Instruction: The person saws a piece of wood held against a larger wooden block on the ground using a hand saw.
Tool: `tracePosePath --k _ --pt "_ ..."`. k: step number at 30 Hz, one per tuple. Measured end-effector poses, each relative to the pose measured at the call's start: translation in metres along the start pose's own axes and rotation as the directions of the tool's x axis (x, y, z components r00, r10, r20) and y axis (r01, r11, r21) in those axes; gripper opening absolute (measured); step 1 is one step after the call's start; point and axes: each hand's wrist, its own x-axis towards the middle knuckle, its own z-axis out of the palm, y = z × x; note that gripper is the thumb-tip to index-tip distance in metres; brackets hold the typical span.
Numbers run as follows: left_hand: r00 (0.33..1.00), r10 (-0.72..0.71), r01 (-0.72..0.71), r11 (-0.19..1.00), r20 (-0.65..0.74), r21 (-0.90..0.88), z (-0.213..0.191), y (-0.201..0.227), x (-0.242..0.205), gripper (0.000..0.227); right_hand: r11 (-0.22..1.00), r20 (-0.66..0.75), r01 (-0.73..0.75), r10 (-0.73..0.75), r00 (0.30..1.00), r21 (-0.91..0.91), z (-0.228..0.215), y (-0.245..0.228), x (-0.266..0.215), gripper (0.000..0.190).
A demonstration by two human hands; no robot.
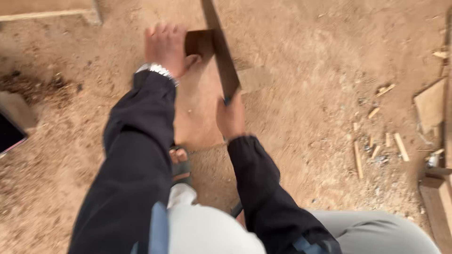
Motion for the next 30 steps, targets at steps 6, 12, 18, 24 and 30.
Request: tracePosePath --k 6,12,18,24,30 --pt "1.000 0.011 -0.009 0.998 -0.024 0.054 -0.008 0.002 0.006 0.067 1.000 0.052 0.006 -0.006 0.999 0.001 -0.007 -0.018 0.024 0.043" --pt "0.997 -0.042 0.031 0.985 0.062 0.168 0.003 0.002 -0.009 0.065 0.933 0.112 -0.355 0.349 0.931 0.048 -0.029 -0.025 -0.057 0.046" --pt "0.995 -0.061 0.045 0.979 0.077 0.200 -0.003 0.001 0.002 0.072 0.993 0.024 -0.046 0.044 0.999 0.111 -0.060 -0.046 -0.034 0.037" --pt "0.990 -0.036 0.014 0.986 0.136 0.164 -0.007 0.002 -0.001 0.069 0.959 -0.026 -0.080 0.091 0.996 0.273 -0.071 -0.054 -0.005 0.028" --pt "0.967 -0.091 0.050 0.984 0.236 0.173 -0.011 0.005 0.006 0.069 0.960 -0.044 -0.083 0.098 0.994 0.268 -0.065 -0.031 -0.020 0.020"
